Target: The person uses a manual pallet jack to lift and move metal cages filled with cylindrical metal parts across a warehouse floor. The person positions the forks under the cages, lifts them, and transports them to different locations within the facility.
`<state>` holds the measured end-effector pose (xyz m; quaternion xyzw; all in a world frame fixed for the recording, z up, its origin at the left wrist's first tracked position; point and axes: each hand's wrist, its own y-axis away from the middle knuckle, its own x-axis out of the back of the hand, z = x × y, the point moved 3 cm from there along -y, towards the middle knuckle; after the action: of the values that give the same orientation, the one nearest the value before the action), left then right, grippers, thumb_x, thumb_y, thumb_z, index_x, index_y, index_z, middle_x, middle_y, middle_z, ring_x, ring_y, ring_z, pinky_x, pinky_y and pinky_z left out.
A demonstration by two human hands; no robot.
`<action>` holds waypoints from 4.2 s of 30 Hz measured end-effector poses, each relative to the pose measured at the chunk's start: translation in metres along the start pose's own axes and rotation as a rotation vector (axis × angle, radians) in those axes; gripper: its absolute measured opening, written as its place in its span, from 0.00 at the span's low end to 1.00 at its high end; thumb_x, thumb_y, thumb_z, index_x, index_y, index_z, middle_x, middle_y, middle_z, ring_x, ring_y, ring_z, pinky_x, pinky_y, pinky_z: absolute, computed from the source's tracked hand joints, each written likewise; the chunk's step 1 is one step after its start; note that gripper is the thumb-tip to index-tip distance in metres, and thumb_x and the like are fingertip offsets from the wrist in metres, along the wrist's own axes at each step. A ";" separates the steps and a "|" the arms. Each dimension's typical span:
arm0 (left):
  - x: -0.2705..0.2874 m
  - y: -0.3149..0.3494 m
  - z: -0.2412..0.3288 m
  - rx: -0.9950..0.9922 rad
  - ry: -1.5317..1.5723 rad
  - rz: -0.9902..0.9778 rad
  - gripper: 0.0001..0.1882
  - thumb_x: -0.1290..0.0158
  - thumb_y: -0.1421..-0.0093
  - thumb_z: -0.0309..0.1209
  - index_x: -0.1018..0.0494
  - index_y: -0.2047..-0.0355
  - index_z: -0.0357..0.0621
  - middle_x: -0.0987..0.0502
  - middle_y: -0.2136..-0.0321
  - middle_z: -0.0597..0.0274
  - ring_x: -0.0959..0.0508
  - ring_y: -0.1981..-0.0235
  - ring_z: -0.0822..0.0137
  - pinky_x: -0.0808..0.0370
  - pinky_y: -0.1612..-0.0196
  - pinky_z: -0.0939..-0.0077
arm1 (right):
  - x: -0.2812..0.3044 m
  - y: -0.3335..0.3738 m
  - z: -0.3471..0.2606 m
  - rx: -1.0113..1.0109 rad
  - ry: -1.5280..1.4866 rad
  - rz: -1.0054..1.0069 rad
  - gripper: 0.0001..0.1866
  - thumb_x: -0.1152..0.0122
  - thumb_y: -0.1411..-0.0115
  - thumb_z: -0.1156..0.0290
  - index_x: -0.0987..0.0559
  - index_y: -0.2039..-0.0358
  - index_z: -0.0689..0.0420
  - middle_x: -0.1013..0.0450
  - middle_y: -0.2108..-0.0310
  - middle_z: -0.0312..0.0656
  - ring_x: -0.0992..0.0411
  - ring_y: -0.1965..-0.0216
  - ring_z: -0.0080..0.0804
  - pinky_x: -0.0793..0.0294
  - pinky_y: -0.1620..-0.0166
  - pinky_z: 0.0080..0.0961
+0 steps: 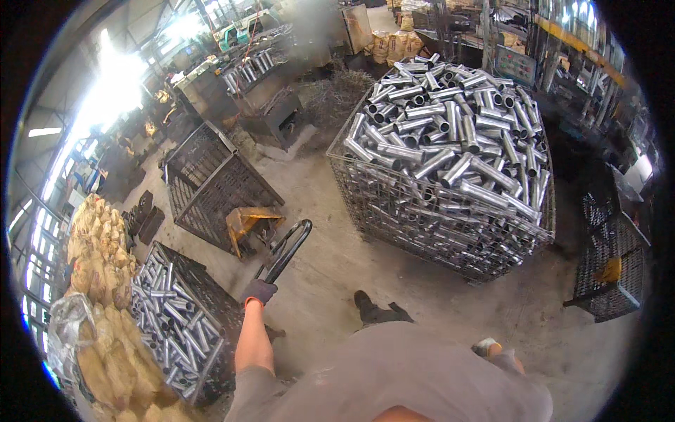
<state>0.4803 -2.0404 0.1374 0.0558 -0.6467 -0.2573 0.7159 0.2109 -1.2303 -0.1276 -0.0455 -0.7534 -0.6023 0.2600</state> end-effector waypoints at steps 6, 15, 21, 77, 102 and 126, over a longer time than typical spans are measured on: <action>-0.049 0.117 0.041 -0.035 -0.050 0.015 0.25 0.41 0.52 0.47 0.17 0.64 0.38 0.16 0.69 0.49 0.16 0.66 0.50 0.21 0.62 0.60 | 0.127 0.028 0.033 0.083 -0.182 0.402 0.18 0.38 0.44 0.54 0.14 0.63 0.56 0.17 0.69 0.41 0.19 0.67 0.38 0.22 0.60 0.41; -0.110 0.297 0.113 0.029 -0.210 -0.071 0.27 0.47 0.51 0.49 0.16 0.54 0.51 0.17 0.54 0.52 0.17 0.52 0.49 0.22 0.48 0.58 | 0.133 0.014 0.070 0.541 0.334 0.338 0.23 0.41 0.43 0.52 0.16 0.56 0.57 0.17 0.61 0.47 0.19 0.61 0.44 0.22 0.55 0.39; -0.152 0.421 0.149 -0.005 -0.178 -0.068 0.27 0.46 0.50 0.52 0.16 0.58 0.49 0.16 0.60 0.51 0.16 0.57 0.51 0.21 0.51 0.58 | 0.098 0.007 0.233 0.184 -0.069 0.166 0.22 0.37 0.44 0.53 0.15 0.58 0.56 0.17 0.61 0.47 0.20 0.60 0.47 0.22 0.56 0.38; -0.629 1.399 0.264 -0.144 -0.108 -0.091 0.24 0.36 0.54 0.50 0.18 0.66 0.42 0.17 0.72 0.51 0.18 0.69 0.51 0.24 0.64 0.51 | -0.273 0.527 1.159 -0.052 -0.568 0.624 0.24 0.38 0.47 0.50 0.16 0.66 0.61 0.20 0.66 0.57 0.21 0.62 0.53 0.23 0.58 0.43; -0.981 1.870 0.885 -0.583 -0.343 -0.268 0.23 0.37 0.51 0.49 0.19 0.65 0.42 0.18 0.73 0.52 0.19 0.70 0.54 0.24 0.65 0.54 | -0.756 0.678 1.834 -0.649 -1.019 0.112 0.22 0.39 0.43 0.52 0.16 0.53 0.49 0.18 0.55 0.43 0.20 0.53 0.45 0.22 0.49 0.36; -1.258 2.323 1.242 -0.775 -0.461 -0.369 0.22 0.39 0.49 0.47 0.20 0.63 0.41 0.19 0.74 0.53 0.20 0.72 0.56 0.24 0.66 0.57 | -0.494 0.848 2.511 -0.553 -0.992 0.772 0.21 0.42 0.43 0.52 0.16 0.59 0.53 0.19 0.60 0.49 0.21 0.57 0.51 0.24 0.53 0.43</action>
<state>-0.0562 0.8286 0.1625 -0.1597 -0.6243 -0.6074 0.4646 0.1143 1.4581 0.0512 -0.6460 -0.5316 -0.5446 0.0590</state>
